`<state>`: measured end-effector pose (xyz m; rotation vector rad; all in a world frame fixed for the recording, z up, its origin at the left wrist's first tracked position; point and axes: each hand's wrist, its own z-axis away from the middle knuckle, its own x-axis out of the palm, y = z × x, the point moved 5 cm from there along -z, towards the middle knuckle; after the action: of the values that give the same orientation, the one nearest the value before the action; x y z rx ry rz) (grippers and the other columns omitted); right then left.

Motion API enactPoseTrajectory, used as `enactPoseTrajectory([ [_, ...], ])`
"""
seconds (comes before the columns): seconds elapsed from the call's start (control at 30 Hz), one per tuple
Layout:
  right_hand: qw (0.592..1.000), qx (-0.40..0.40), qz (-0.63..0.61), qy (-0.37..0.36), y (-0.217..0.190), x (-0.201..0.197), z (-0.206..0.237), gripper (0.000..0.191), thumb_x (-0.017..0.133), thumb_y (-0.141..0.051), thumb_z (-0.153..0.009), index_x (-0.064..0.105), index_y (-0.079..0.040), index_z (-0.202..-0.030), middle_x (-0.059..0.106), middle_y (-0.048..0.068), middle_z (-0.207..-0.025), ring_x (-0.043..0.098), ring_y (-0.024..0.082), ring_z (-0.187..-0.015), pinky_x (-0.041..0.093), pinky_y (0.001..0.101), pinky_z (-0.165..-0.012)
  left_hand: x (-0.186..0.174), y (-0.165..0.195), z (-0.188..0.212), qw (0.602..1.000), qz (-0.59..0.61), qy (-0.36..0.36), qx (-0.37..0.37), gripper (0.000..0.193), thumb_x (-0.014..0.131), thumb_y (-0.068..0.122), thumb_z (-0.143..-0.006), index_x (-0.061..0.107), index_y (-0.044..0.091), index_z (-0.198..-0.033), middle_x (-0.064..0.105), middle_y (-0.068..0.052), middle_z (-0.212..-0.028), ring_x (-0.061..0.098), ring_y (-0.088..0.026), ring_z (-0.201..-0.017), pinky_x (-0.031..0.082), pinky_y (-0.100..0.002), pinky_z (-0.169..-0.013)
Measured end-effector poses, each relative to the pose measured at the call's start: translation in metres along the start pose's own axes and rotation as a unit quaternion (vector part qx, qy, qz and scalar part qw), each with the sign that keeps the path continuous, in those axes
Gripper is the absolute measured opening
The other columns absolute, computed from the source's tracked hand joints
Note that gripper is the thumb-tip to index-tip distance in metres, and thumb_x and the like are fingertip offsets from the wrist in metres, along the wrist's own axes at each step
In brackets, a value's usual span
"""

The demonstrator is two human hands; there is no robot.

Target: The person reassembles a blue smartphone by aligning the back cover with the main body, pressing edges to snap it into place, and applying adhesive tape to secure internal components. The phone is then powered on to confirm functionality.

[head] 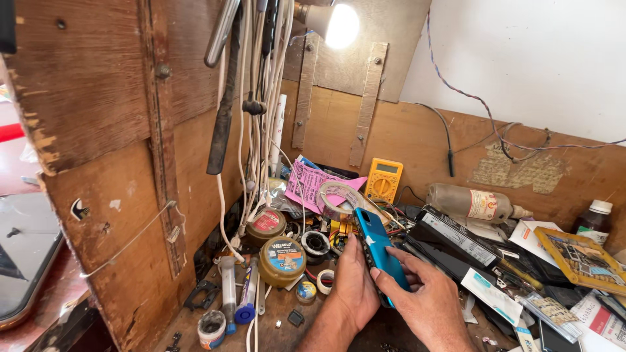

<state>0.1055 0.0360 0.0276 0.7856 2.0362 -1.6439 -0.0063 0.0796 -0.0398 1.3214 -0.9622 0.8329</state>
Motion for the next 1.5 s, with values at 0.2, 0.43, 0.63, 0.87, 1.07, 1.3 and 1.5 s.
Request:
enactPoseTrajectory([
  [0.2, 1.0, 0.004, 0.018, 0.009, 0.002, 0.001, 0.0, 0.06, 0.087, -0.047, -0.072, 0.076, -0.021, -0.125, 0.077, 0.01, -0.083, 0.073, 0.017, -0.07, 0.061, 0.0316, -0.071, -0.003, -0.002, -0.003, 1.0, -0.008, 0.013, -0.011, 0.065, 0.025, 0.053, -0.105, 0.054, 0.006, -0.14, 0.062, -0.012, -0.131, 0.06, -0.023, -0.118, 0.049, -0.042, -0.106],
  [0.43, 0.999, -0.021, 0.016, 0.022, -0.001, -0.001, -0.001, 0.06, 0.087, -0.046, -0.071, 0.075, -0.02, -0.125, 0.08, 0.011, -0.088, 0.076, 0.019, -0.074, 0.062, 0.0336, -0.072, -0.002, -0.002, -0.003, 1.0, -0.008, 0.003, 0.002, 0.064, 0.026, 0.053, -0.105, 0.054, 0.006, -0.139, 0.063, -0.011, -0.131, 0.06, -0.022, -0.118, 0.05, -0.04, -0.106],
  [0.63, 0.999, -0.012, 0.044, 0.013, -0.008, -0.002, -0.001, 0.061, 0.087, -0.048, -0.072, 0.075, -0.022, -0.125, 0.08, 0.012, -0.09, 0.077, 0.02, -0.077, 0.062, 0.0352, -0.074, 0.001, 0.0, -0.002, 1.0, -0.009, -0.023, 0.013, 0.063, 0.028, 0.053, -0.105, 0.054, 0.007, -0.14, 0.062, -0.01, -0.13, 0.06, -0.021, -0.117, 0.05, -0.04, -0.104],
  [0.87, 0.998, -0.018, 0.055, 0.004, -0.011, -0.002, 0.001, 0.062, 0.085, -0.05, -0.072, 0.074, -0.022, -0.126, 0.081, 0.011, -0.092, 0.077, 0.02, -0.078, 0.062, 0.0351, -0.076, 0.001, -0.001, -0.001, 1.0, -0.014, -0.009, -0.001, 0.064, 0.029, 0.054, -0.104, 0.053, 0.007, -0.141, 0.063, -0.01, -0.13, 0.061, -0.021, -0.116, 0.051, -0.04, -0.104],
  [1.07, 0.996, -0.008, 0.085, -0.005, -0.013, 0.0, 0.005, 0.062, 0.084, -0.051, -0.074, 0.073, -0.023, -0.127, 0.078, 0.013, -0.092, 0.078, 0.023, -0.08, 0.063, 0.0359, -0.076, 0.002, 0.0, 0.001, 1.0, -0.014, -0.015, -0.017, 0.067, 0.029, 0.057, -0.104, 0.051, 0.007, -0.142, 0.061, -0.012, -0.126, 0.061, -0.023, -0.113, 0.053, -0.043, -0.102],
  [1.3, 0.996, -0.041, 0.074, -0.014, -0.006, 0.003, 0.005, 0.069, 0.08, -0.055, -0.076, 0.07, -0.021, -0.136, 0.074, 0.013, -0.106, 0.078, 0.025, -0.088, 0.062, 0.037, -0.08, 0.008, 0.002, 0.005, 0.999, -0.017, -0.01, -0.033, 0.069, 0.028, 0.06, -0.103, 0.051, 0.008, -0.142, 0.062, -0.012, -0.126, 0.062, -0.024, -0.114, 0.054, -0.042, -0.101],
  [1.5, 0.973, -0.217, 0.08, -0.028, 0.009, 0.01, 0.011, 0.068, 0.072, -0.051, -0.084, 0.064, -0.005, -0.134, 0.06, 0.02, -0.141, 0.057, 0.033, -0.131, 0.043, 0.0432, -0.108, 0.005, 0.004, 0.008, 0.997, -0.024, 0.021, -0.07, 0.061, 0.045, 0.058, -0.1, 0.054, 0.008, -0.133, 0.062, -0.013, -0.117, 0.062, -0.025, -0.109, 0.053, -0.044, -0.097],
])
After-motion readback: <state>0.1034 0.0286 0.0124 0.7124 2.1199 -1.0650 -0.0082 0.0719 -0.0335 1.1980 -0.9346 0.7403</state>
